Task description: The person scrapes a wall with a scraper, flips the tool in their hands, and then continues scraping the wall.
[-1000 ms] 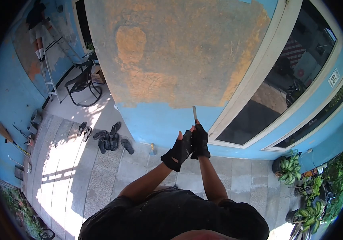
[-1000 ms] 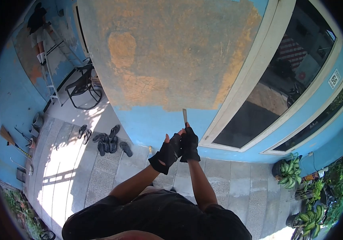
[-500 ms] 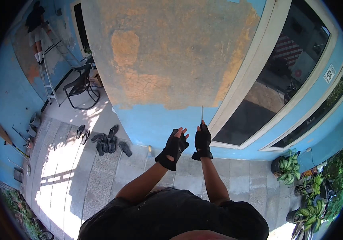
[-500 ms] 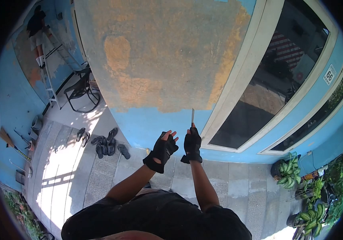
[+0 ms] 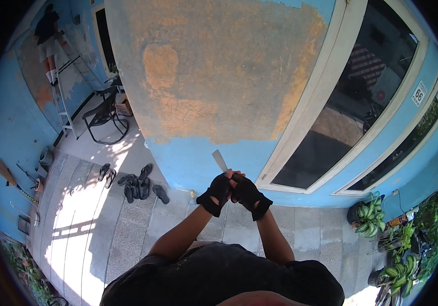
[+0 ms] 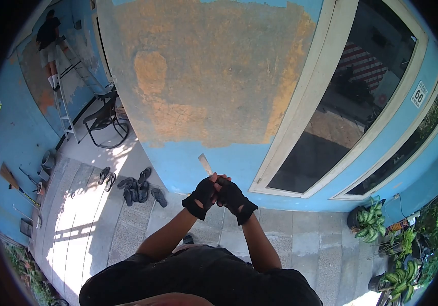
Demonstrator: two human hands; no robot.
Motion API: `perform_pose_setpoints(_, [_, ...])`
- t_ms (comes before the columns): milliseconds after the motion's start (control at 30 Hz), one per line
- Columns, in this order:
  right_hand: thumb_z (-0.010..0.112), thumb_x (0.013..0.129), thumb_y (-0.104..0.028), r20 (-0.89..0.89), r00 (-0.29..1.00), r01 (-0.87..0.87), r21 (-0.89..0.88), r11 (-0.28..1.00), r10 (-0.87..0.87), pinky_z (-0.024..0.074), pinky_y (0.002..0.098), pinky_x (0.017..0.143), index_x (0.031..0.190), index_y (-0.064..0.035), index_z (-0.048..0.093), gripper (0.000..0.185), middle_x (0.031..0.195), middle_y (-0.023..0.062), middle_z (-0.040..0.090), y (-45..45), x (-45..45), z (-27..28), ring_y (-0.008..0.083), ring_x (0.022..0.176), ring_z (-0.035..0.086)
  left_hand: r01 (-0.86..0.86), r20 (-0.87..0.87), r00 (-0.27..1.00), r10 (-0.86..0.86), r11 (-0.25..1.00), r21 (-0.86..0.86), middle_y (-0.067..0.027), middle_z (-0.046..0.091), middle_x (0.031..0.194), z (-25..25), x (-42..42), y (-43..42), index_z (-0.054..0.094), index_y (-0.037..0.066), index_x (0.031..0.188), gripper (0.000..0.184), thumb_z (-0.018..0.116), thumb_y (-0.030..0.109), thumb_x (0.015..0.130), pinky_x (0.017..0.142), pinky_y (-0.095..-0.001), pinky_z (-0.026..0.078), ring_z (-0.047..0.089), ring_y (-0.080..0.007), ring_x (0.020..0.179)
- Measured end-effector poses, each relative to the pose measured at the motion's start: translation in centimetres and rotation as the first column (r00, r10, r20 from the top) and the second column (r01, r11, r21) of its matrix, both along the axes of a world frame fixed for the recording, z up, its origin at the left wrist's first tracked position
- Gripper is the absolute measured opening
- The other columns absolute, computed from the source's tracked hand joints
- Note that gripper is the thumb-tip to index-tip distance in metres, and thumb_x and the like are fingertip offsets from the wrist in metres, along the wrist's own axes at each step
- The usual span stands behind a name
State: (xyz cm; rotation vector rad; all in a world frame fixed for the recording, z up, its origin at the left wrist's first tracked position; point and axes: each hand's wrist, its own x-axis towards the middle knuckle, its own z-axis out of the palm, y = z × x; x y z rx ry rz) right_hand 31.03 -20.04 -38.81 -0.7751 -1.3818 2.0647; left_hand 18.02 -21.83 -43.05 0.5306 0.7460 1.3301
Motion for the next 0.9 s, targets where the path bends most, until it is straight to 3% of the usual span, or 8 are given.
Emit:
perform_pose_setpoints(200, [0.048,0.099,-0.016,0.148,0.978,0.127,0.149,0.981,-0.149,0.0435,0.0216,0.048,0.118,-0.0030,0.051,0.023,0.080,0.0021,0.062,-0.3,0.0,-0.7,0.0102,0.063,0.062,0.185,0.042,0.981,-0.192,0.975,0.121,-0.0029,0.065,0.068,-1.7,0.0,-0.2,0.060,0.006,0.105,0.045,0.037,0.044,0.101,0.037,-0.0237,0.036,0.045,-0.0117,0.039])
perform_pose_setpoints(367, [0.050,0.099,-0.018,0.049,0.979,0.151,0.476,0.866,-0.198,0.0503,0.0251,0.069,0.136,-0.0041,0.048,0.040,0.105,0.0058,0.065,0.5,1.3,-3.6,0.0104,0.091,0.062,-0.180,-0.120,0.974,0.192,0.979,0.099,-0.0095,0.067,0.092,-1.9,0.0,-0.3,0.060,0.005,0.099,0.035,0.045,0.037,0.100,0.059,-0.0254,0.050,0.064,-0.0148,0.076])
perform_pose_setpoints(400, [0.050,0.099,-0.028,0.295,0.941,0.083,0.280,0.956,-0.168,0.0478,0.0237,0.075,0.140,-0.0085,0.044,0.046,0.118,0.0081,0.062,0.5,2.5,-1.1,0.0135,0.101,0.061,-0.282,0.006,0.959,0.282,0.959,0.029,-0.0146,0.067,0.099,-2.3,-0.4,0.2,0.057,0.004,0.094,0.033,0.049,0.035,0.099,0.071,-0.0335,0.053,0.066,-0.0229,0.091])
perform_pose_setpoints(533, [0.039,0.097,-0.057,-0.152,0.931,0.340,0.037,0.940,-0.331,0.0474,0.0235,0.073,0.151,-0.0193,0.024,0.067,0.135,0.0124,0.052,3.8,5.6,-5.1,0.0215,0.106,0.062,-0.328,0.152,0.931,0.331,0.944,-0.049,-0.0197,0.065,0.108,-1.3,-2.4,0.1,0.052,0.008,0.089,0.032,0.047,0.038,0.100,0.087,-0.0507,0.050,0.064,-0.0332,0.098])
perform_pose_setpoints(600, [0.036,0.093,-0.066,-0.227,0.911,0.350,-0.007,0.937,-0.343,0.0462,0.0196,0.058,0.151,-0.0212,0.022,0.075,0.139,0.0126,0.048,4.8,5.0,-6.5,0.0166,0.091,0.064,0.123,0.244,0.955,-0.169,0.973,0.195,-0.0202,0.065,0.108,1.3,-0.9,-1.3,0.052,0.009,0.090,0.034,0.047,0.041,0.099,0.089,-0.0530,0.049,0.064,-0.0344,0.103])
perform_pose_setpoints(700, [0.039,0.082,-0.078,-0.718,0.667,-0.261,-0.477,0.839,-0.201,0.0357,0.0174,0.039,0.149,-0.0228,0.026,0.088,0.129,0.0065,0.050,3.9,2.7,-8.2,0.0067,0.068,0.054,0.299,0.305,0.886,-0.349,0.933,0.198,-0.0210,0.064,0.111,0.9,0.9,-0.5,0.051,0.009,0.089,0.036,0.046,0.043,0.099,0.086,-0.0493,0.052,0.063,-0.0361,0.105])
perform_pose_setpoints(733, [0.041,0.081,-0.077,-0.906,0.377,-0.617,-0.401,0.677,-0.193,0.0486,0.0219,0.056,0.148,-0.0238,0.029,0.086,0.123,0.0037,0.050,2.0,1.6,-5.4,0.0084,0.081,0.055,0.239,0.346,0.899,-0.268,0.963,0.124,-0.0213,0.064,0.111,0.0,0.9,0.4,0.051,0.008,0.088,0.036,0.046,0.043,0.099,0.087,-0.0479,0.051,0.063,-0.0357,0.105])
perform_pose_setpoints(900, [0.038,0.064,-0.093,-0.654,0.730,-0.097,-0.384,0.918,-0.197,0.0284,0.0688,0.100,0.149,-0.0232,0.024,0.111,0.158,0.0071,0.017,1.1,3.8,-1.1,0.0350,0.142,0.022,-0.277,-0.112,0.940,0.322,0.913,0.300,-0.0223,0.063,0.116,-1.6,-4.1,3.5,0.050,0.009,0.084,0.037,0.045,0.042,0.099,0.086,-0.0467,0.051,0.063,-0.0330,0.101])
